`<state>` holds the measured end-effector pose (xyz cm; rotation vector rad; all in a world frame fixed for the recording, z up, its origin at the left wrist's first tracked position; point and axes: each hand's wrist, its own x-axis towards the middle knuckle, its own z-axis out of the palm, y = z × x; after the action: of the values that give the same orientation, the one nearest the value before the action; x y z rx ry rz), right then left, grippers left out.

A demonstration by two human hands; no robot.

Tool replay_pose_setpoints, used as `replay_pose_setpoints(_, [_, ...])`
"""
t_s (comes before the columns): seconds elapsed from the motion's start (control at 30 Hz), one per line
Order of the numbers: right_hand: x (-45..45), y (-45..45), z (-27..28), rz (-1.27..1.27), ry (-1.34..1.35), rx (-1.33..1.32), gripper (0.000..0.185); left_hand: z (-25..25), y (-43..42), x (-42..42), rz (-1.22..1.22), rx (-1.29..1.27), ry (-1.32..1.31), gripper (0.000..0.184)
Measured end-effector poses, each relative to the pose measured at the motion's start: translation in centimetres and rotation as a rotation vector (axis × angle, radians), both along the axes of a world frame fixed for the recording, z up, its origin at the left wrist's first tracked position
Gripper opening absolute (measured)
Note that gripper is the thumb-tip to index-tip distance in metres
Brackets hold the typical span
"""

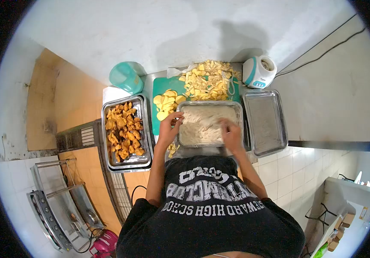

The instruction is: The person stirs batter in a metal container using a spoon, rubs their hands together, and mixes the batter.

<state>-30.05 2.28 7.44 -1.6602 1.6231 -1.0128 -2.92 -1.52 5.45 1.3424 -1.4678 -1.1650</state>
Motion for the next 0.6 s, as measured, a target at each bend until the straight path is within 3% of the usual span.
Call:
replay_pose_setpoints(0.13, [1.5, 0.2, -1.9, 0.068, 0.13, -0.028, 0.021, 1.9, 0.1, -0.6, -0.026, -0.021, -0.001, 0.027])
replay_pose_setpoints(0.2, [-1.0, -1.6, -1.9, -0.038, 0.235, -0.033, 0.019, 2.5, 0.7, -0.8, -0.028, 0.068, 0.043, 0.027])
replay_pose_setpoints(0.33, [-3.9, -3.6, 1.6, -0.074, 0.379, -0.008, 0.019, 1.9, 0.8, -0.5, -0.036, 0.019, 0.071, 0.025])
replay_pose_setpoints(0.4, [-4.3, -3.8, 2.2, -0.137, 0.054, -0.119, 0.018, 1.6, 0.5, -0.2, 0.003, 0.021, 0.057, 0.024])
replay_pose_setpoints(0.53, [-2.0, -2.6, 0.4, -0.232, -0.068, -0.079, 0.018, 1.1, 0.4, -0.3, 0.032, 0.002, 0.072, 0.023])
replay_pose_setpoints(0.6, [0.5, -1.5, -0.6, -0.142, -0.169, 0.141, 0.018, 1.4, 0.5, -0.7, 0.023, 0.027, 0.088, 0.023])
